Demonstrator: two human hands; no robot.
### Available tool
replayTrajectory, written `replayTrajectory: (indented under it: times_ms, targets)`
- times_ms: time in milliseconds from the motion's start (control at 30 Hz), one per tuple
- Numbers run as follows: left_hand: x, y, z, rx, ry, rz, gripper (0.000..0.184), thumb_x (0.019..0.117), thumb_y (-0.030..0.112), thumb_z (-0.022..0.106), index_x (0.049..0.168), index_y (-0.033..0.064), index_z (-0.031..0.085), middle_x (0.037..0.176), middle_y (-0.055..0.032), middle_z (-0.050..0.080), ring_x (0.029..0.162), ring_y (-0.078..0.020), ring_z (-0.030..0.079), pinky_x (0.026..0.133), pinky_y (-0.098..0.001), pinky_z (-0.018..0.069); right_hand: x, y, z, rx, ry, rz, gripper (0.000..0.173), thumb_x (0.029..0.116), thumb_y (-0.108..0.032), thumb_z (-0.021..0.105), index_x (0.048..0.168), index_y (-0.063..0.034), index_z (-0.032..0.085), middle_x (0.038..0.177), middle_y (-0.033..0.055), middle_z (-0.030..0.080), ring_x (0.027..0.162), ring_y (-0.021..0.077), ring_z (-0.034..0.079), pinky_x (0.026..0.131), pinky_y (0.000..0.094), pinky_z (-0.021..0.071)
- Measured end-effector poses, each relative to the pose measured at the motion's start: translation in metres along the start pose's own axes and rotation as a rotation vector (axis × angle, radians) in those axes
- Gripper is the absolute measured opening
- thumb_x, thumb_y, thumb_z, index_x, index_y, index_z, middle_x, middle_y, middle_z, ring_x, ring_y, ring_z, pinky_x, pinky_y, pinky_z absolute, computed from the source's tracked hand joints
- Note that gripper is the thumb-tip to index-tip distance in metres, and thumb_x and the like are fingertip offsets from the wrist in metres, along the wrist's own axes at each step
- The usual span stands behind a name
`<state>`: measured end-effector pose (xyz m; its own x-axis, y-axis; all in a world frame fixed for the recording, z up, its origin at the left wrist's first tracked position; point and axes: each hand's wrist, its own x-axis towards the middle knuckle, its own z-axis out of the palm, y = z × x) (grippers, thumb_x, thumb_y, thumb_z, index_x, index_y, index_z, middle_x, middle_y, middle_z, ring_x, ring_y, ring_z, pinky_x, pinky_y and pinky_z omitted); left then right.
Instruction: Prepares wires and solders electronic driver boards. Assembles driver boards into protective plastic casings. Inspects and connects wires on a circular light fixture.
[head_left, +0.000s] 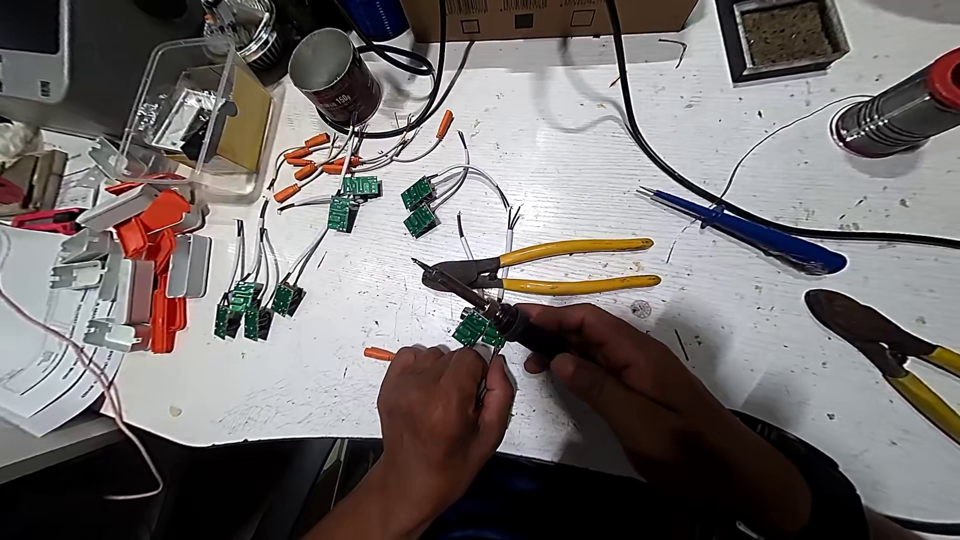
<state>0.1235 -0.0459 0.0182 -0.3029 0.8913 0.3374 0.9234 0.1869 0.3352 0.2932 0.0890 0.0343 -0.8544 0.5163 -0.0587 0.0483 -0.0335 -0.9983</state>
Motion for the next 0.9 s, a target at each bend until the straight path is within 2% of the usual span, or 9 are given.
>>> replayTrajectory:
  times_ms: [333, 767, 900]
  targets:
    - [-0.003, 0.0008, 0.003, -0.057, 0.045, 0.029, 0.03, 0.0954, 0.023, 0.061, 0.068, 0.0121, 0.06, 0.056, 0.002, 0.055, 0.052, -0.0104, 0.05, 0.061, -0.0314, 0.04, 0.0013, 0.0008, 0.001, -0.013, 0.016, 0.025, 0.034, 0.1061, -0.018, 0.045, 0.134, -0.0047, 0.059, 0.111, 0.0026, 0.07, 0.093, 0.0075, 0.067, 0.076, 0.0209, 0.0556]
    - [0.0015, 0.0034, 0.0041, 0.008, 0.014, 0.023, 0.029, 0.0944, 0.024, 0.06, 0.067, 0.0126, 0.061, 0.054, 0.0025, 0.054, 0.05, -0.011, 0.049, 0.059, -0.0321, 0.0391, 0.0011, -0.0012, 0.0003, -0.002, 0.02, 0.02, 0.033, 0.1061, -0.018, 0.046, 0.133, -0.0041, 0.059, 0.112, 0.0037, 0.07, 0.094, 0.0086, 0.068, 0.075, 0.0219, 0.0562]
    - [0.0015, 0.0032, 0.0047, 0.016, 0.019, 0.024, 0.03, 0.0943, 0.024, 0.06, 0.067, 0.0126, 0.06, 0.054, 0.0025, 0.054, 0.05, -0.011, 0.049, 0.058, -0.0321, 0.0389, -0.0032, -0.0039, -0.0012, -0.011, 0.039, -0.01, 0.034, 0.1062, -0.017, 0.046, 0.135, -0.0034, 0.058, 0.117, 0.0047, 0.07, 0.096, 0.0099, 0.068, 0.077, 0.0232, 0.0573]
